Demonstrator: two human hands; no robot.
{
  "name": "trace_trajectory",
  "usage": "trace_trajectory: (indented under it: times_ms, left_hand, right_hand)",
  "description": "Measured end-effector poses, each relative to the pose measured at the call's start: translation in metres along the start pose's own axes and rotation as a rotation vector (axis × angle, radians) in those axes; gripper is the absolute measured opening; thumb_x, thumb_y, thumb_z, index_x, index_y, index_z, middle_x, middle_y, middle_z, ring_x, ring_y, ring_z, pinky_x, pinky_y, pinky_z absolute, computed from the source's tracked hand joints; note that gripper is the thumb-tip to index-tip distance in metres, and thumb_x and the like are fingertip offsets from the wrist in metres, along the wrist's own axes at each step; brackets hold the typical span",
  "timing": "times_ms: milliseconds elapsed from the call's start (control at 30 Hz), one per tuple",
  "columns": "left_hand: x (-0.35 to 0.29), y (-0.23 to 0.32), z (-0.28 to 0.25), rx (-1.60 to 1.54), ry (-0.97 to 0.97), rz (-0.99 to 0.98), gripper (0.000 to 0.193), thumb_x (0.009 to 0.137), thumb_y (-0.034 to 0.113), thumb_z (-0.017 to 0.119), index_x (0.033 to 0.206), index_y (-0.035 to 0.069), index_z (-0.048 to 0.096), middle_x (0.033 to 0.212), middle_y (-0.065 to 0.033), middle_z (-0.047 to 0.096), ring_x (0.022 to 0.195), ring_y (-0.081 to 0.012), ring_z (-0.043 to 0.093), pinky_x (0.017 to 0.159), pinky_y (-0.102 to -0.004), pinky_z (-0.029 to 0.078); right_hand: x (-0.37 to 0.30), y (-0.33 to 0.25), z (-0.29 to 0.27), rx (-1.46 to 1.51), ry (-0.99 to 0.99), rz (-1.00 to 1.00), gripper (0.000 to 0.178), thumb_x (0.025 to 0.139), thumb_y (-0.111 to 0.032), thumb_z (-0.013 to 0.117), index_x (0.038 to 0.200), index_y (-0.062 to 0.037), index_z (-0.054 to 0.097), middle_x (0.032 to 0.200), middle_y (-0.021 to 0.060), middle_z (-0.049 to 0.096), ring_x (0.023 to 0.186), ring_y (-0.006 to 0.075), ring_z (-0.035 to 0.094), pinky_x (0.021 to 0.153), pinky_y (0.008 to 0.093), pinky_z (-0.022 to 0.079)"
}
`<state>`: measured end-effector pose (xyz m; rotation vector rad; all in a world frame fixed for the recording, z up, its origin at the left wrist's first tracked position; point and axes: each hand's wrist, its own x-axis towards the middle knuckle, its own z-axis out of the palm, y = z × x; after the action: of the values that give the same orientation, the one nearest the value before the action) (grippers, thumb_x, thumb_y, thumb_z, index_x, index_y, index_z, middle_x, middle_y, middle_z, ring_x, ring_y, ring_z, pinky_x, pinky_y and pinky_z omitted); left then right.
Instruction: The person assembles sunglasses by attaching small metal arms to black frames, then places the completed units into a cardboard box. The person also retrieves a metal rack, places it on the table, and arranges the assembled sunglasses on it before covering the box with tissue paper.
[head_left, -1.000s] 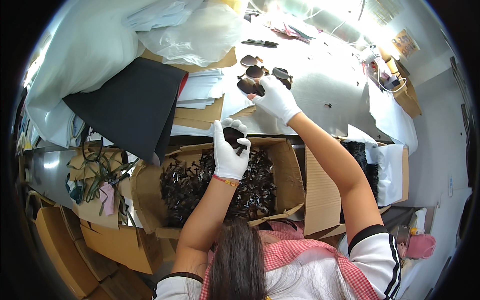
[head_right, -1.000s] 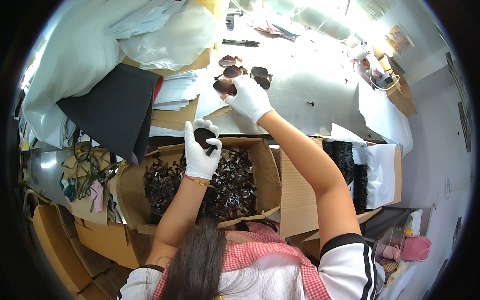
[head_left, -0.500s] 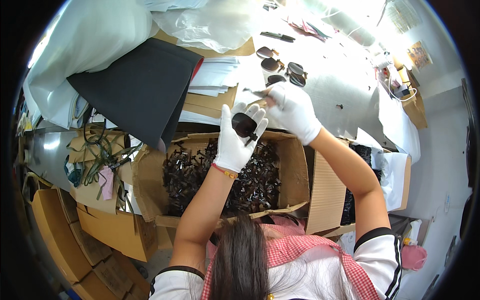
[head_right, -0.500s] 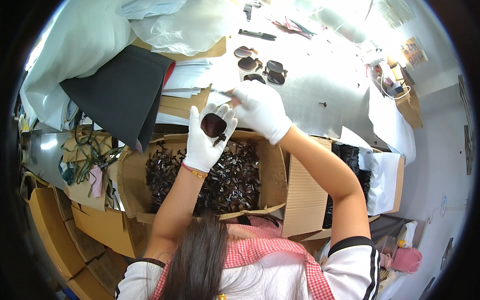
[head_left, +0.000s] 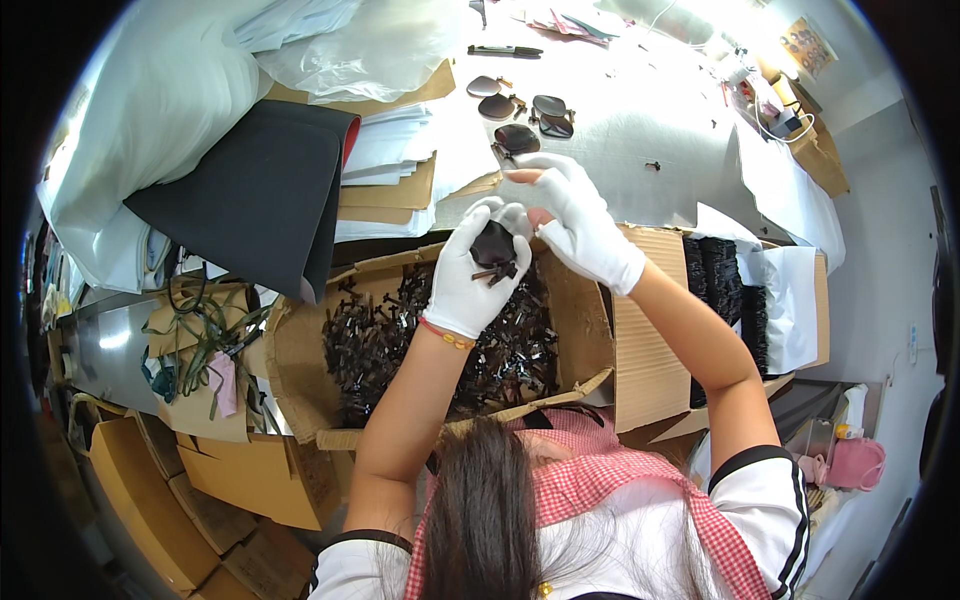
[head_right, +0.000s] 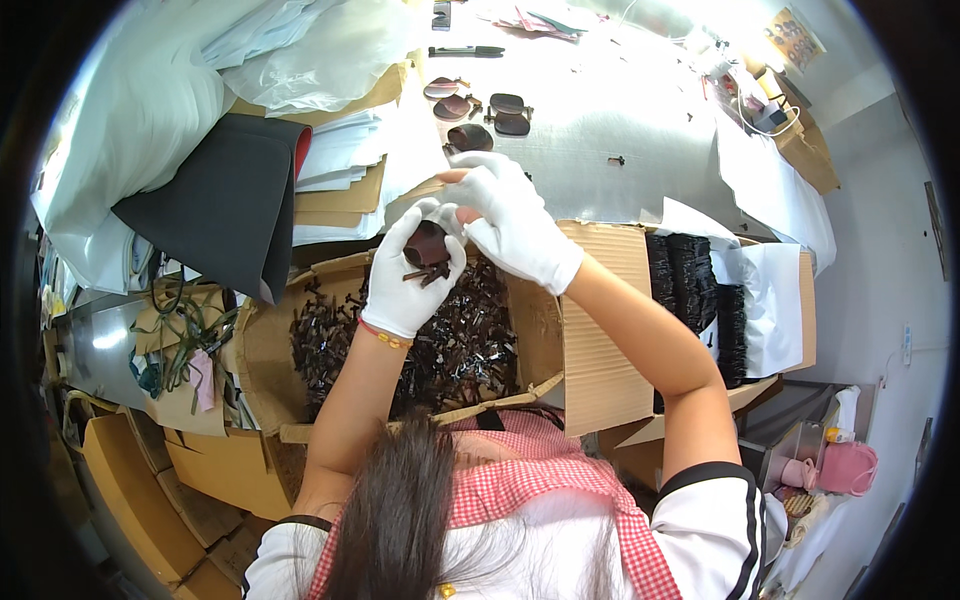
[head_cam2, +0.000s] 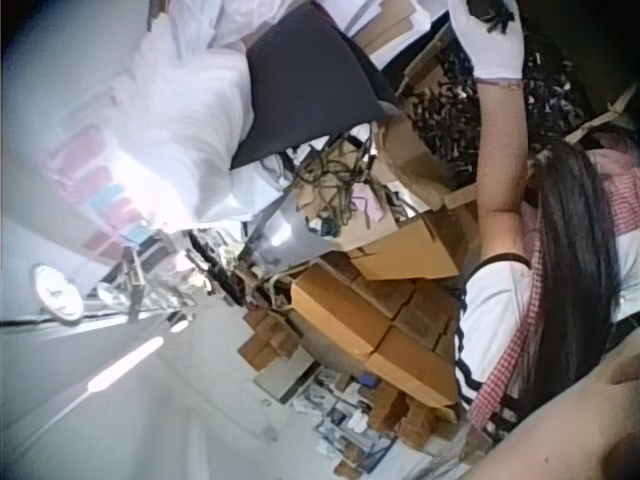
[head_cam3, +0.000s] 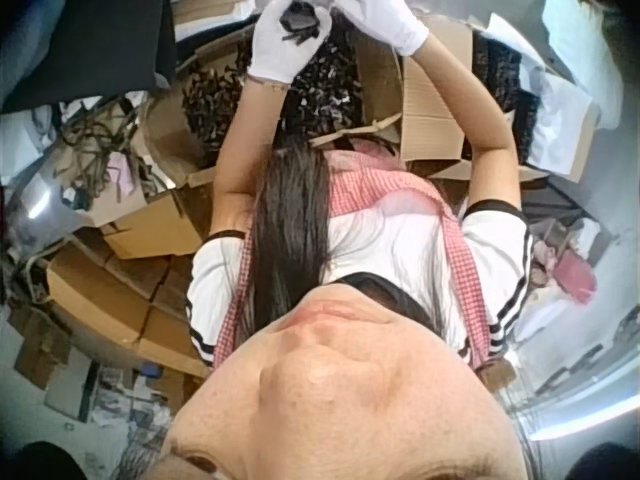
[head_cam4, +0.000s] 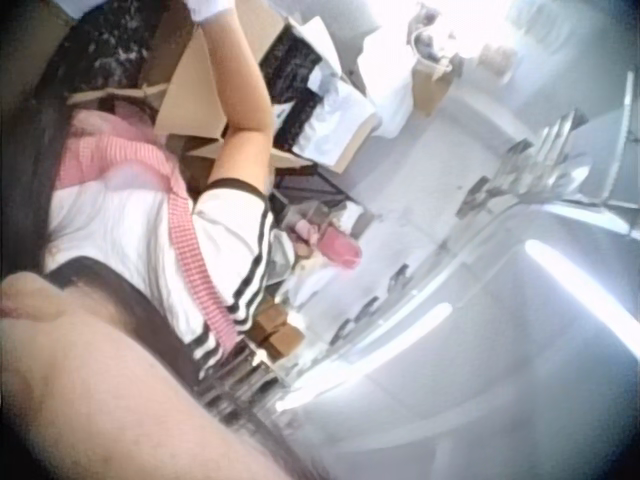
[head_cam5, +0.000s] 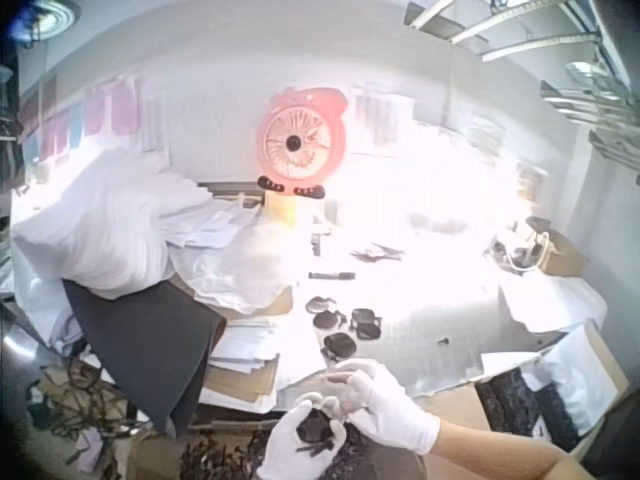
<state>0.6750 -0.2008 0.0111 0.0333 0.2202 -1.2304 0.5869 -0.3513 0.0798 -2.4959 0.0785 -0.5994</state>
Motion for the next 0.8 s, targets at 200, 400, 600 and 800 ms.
trace_trajectory:
  times_ms: [200,400,600,800]
  left_hand:
    - [0.001,-0.033,0.002,0.274,-0.054,0.577,0.02,0.095,-0.004,0.049,0.103,0.012,0.041,0.112,-0.009,0.061,0.112,-0.0228,0.061,0.1,-0.0393,0.051]
    - [-0.011,-0.046,0.005,0.303,0.046,0.504,0.006,0.101,0.006,0.045,0.097,0.008,0.049,0.11,-0.01,0.063,0.115,-0.0227,0.06,0.103,-0.0377,0.048]
    - [-0.045,-0.034,0.013,0.932,0.036,0.283,0.031,0.102,0.031,0.056,0.112,0.001,0.058,0.102,-0.007,0.065,0.095,-0.0147,0.063,0.086,-0.0312,0.054]
    - [-0.069,-0.03,0.046,1.638,0.082,-0.008,0.039,0.088,0.023,0.074,0.117,0.002,0.06,0.092,-0.0067,0.07,0.074,-0.0085,0.066,0.06,-0.0228,0.053]
  right_hand:
    - [-0.038,-0.049,0.015,0.135,-0.189,0.508,0.075,0.073,-0.052,0.08,0.119,0.0002,0.052,0.091,0.0183,0.065,0.087,0.0324,0.068,0.079,0.0371,0.054]
    - [-0.043,-0.04,0.029,-0.281,0.147,-0.054,0.04,0.085,-0.039,0.071,0.106,-0.0063,0.062,0.089,0.0094,0.066,0.074,0.0258,0.067,0.065,0.0366,0.053]
    - [-0.043,-0.031,-0.001,-0.285,0.028,-0.088,0.027,0.095,-0.036,0.059,0.083,-0.0127,0.057,0.065,0.0088,0.061,0.059,0.0311,0.063,0.053,0.0402,0.049]
    - [-0.046,-0.048,-0.019,-0.127,-0.288,0.068,0.026,0.098,-0.034,0.056,0.091,-0.0089,0.058,0.069,0.014,0.064,0.066,0.0362,0.065,0.061,0.0438,0.052]
